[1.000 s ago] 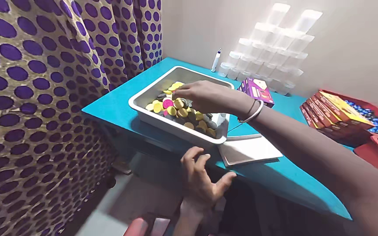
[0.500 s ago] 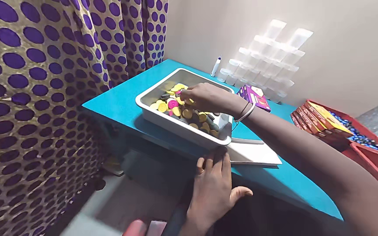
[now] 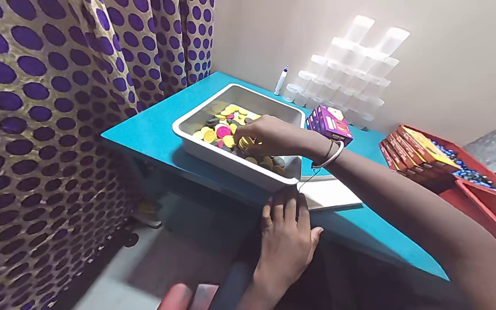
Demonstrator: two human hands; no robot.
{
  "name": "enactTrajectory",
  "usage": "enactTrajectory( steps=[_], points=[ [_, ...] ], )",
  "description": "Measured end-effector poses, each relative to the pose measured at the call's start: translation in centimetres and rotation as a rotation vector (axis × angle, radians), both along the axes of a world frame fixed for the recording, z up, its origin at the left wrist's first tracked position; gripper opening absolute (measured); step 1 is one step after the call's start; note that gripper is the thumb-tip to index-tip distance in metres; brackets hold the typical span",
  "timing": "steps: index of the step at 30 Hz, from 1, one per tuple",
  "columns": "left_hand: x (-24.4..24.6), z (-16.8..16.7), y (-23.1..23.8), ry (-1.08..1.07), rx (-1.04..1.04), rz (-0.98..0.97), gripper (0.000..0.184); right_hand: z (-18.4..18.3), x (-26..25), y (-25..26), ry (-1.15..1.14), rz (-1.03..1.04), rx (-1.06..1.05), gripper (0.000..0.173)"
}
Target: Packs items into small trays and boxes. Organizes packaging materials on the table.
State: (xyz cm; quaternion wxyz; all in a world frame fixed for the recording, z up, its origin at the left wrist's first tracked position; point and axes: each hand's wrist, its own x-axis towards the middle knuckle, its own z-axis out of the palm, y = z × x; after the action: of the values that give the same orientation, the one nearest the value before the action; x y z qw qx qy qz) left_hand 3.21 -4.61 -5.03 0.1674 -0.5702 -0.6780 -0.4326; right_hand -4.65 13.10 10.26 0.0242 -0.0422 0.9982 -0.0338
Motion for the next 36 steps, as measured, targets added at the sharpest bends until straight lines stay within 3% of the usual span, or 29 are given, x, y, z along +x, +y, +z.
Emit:
enactTrajectory(
  steps=[4,8,14,19,29,36],
  points=[
    [0.1,-0.5,0.3,-0.078,0.111,-0.030,0.041,2.1,2.8,-0.5,0.158,-0.175,0.003,0.029],
    [0.1,-0.8,0.6,-0.134,0.132,-0.082,0.058,4.2,10.1,-3.0,0.271,-0.437,0.033,0.028],
    [2.1,0.0,2.0,-0.184,0.073,0.043,0.073,0.2,18.4,-5.5,0.168,-0.615,-0.098,0.025],
    [2.4,0.6,2.2,-0.161,-0.016,0.063,0.076,-3.7,19.4,-5.3,0.203,-0.655,-0.135,0.030],
    [2.2,-0.8,2.3,-0.207,0.157,0.087,0.079,-4.0,19.3,-6.3,0.220,-0.593,-0.150,0.036],
    [2.5,-0.3,1.1,-0.304,0.111,0.162,0.078,-4.4,19.5,-6.6,0.280,-0.568,-0.260,0.036]
  ],
)
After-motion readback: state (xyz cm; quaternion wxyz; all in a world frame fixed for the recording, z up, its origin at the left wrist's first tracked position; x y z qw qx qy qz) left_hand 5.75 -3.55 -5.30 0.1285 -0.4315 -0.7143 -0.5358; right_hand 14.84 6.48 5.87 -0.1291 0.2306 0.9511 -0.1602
